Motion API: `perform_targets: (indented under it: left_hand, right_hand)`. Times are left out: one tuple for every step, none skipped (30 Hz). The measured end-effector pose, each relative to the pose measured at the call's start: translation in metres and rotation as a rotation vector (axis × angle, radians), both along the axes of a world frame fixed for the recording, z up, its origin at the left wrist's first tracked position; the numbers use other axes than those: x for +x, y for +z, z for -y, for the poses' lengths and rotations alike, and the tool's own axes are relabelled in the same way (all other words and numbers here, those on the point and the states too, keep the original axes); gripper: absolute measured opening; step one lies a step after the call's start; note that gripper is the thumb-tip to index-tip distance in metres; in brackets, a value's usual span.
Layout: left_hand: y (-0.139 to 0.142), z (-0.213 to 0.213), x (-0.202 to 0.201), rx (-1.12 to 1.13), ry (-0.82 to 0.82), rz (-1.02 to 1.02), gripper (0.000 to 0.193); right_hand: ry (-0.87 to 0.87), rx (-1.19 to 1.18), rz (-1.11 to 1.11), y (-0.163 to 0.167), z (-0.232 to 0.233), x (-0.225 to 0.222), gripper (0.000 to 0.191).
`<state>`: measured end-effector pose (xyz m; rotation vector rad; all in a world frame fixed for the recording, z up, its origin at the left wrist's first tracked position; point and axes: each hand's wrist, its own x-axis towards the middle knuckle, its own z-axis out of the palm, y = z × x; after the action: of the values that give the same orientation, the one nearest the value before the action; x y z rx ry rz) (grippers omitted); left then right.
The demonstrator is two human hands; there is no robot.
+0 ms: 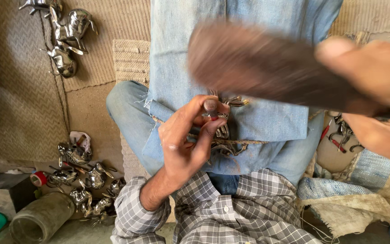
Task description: The person sits cross-legged on the floor and uses a hammer and a metal punch to shape a small metal deer figurine. They repeatedly strike the punch with the hammer to refine the figurine's details.
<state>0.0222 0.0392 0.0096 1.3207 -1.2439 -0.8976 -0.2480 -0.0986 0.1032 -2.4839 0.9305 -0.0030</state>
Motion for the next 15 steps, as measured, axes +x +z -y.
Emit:
perform_targets:
  left_hand:
    - [-0.001, 0.0, -0.002, -0.001, 0.034, 0.035, 0.038]
    - [-0.002, 0.0, -0.002, -0.009, 0.065, 0.069, 0.039]
    - [-0.003, -0.001, -0.003, -0.002, 0.062, 0.008, 0.039]
    - [-0.004, -0.002, -0.003, 0.012, 0.06, -0.054, 0.039]
    - [-0.004, -0.005, -0.004, 0.035, 0.06, -0.118, 0.039]
    - [-0.005, -0.006, -0.005, 0.09, 0.079, -0.07, 0.039]
    - [-0.008, -0.007, -0.006, 0.14, 0.098, -0.02, 0.039]
    - [-0.011, -0.007, -0.007, 0.184, 0.115, 0.03, 0.039]
    - [-0.014, -0.008, -0.008, 0.165, 0.132, -0.088, 0.044]
    - [-0.016, -0.01, -0.01, 0.149, 0.147, -0.207, 0.049]
    - [-0.018, -0.012, -0.013, 0.137, 0.164, -0.33, 0.054]
    - [-0.019, -0.014, -0.015, 0.104, 0.159, -0.331, 0.054]
    - [-0.021, -0.016, -0.017, 0.071, 0.155, -0.33, 0.054]
    - [-0.022, -0.017, -0.018, 0.039, 0.149, -0.328, 0.055]
    - [-0.023, -0.018, -0.019, 0.034, 0.146, -0.331, 0.055]
  right_hand:
    - [0.016, -0.018, -0.032, 0.003, 0.002, 0.007, 0.075]
    - [0.073, -0.063, -0.14, 0.005, 0.006, 0.013, 0.078]
    - [0.062, -0.018, -0.111, 0.005, 0.007, 0.019, 0.075]
    - [0.05, 0.026, -0.081, 0.006, 0.009, 0.023, 0.073]
    - [-0.028, 0.168, 0.086, 0.006, 0.008, 0.025, 0.067]
    - [-0.107, 0.307, 0.255, 0.007, 0.009, 0.026, 0.061]
    - [0.005, 0.169, -0.039, 0.008, 0.009, 0.026, 0.071]
    - [0.113, 0.02, -0.332, 0.008, 0.01, 0.025, 0.082]
    - [0.152, -0.056, -0.464, 0.008, 0.01, 0.024, 0.089]
    - [0.201, -0.131, -0.596, 0.009, 0.011, 0.022, 0.095]
    - [0.194, -0.121, -0.571, 0.009, 0.01, 0.02, 0.096]
    - [0.194, -0.119, -0.51, 0.008, 0.012, 0.019, 0.094]
    - [0.195, -0.117, -0.45, 0.007, 0.013, 0.017, 0.092]
    - [0.194, -0.126, -0.355, 0.006, 0.015, 0.016, 0.088]
    - [0.2, -0.136, -0.291, 0.005, 0.016, 0.015, 0.086]
